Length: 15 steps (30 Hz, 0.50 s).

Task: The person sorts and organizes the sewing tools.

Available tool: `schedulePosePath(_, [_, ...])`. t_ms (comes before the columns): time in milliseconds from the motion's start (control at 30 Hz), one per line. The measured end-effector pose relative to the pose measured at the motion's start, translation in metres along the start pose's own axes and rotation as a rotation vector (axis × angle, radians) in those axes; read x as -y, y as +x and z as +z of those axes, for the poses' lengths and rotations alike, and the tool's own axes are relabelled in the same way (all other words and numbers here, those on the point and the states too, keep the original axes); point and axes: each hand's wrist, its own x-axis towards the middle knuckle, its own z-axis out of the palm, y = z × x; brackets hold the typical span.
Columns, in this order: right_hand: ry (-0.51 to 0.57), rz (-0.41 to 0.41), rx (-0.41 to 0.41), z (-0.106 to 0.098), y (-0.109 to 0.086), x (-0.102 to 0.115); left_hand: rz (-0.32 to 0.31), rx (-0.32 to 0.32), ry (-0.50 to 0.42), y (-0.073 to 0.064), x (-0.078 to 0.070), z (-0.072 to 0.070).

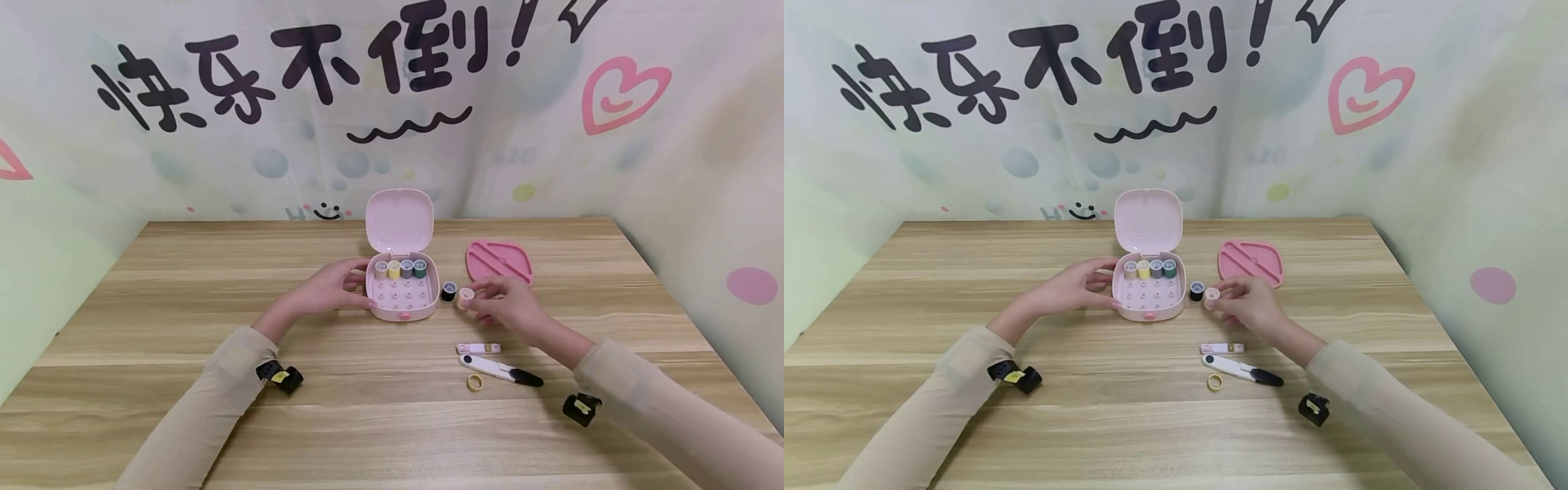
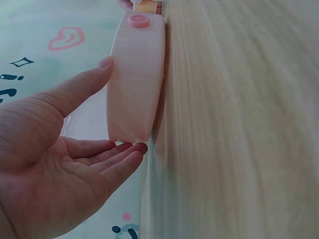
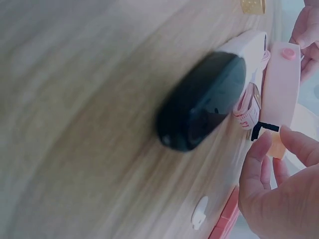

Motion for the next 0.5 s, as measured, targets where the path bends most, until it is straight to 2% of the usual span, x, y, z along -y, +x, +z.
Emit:
schedulePosePath(233, [0.034,-0.082,-0.018,-0.0038,-0.0044,0.0014,-0.001,0.002,0.014,0.0003,0.0019,-0.0006])
schedulePosePath(500, [0.023,-0.094,-0.049,-0.0063,-0.0043,0.0055,-0.015,0.001,0.005,0.0000,0.0006,-0.0010])
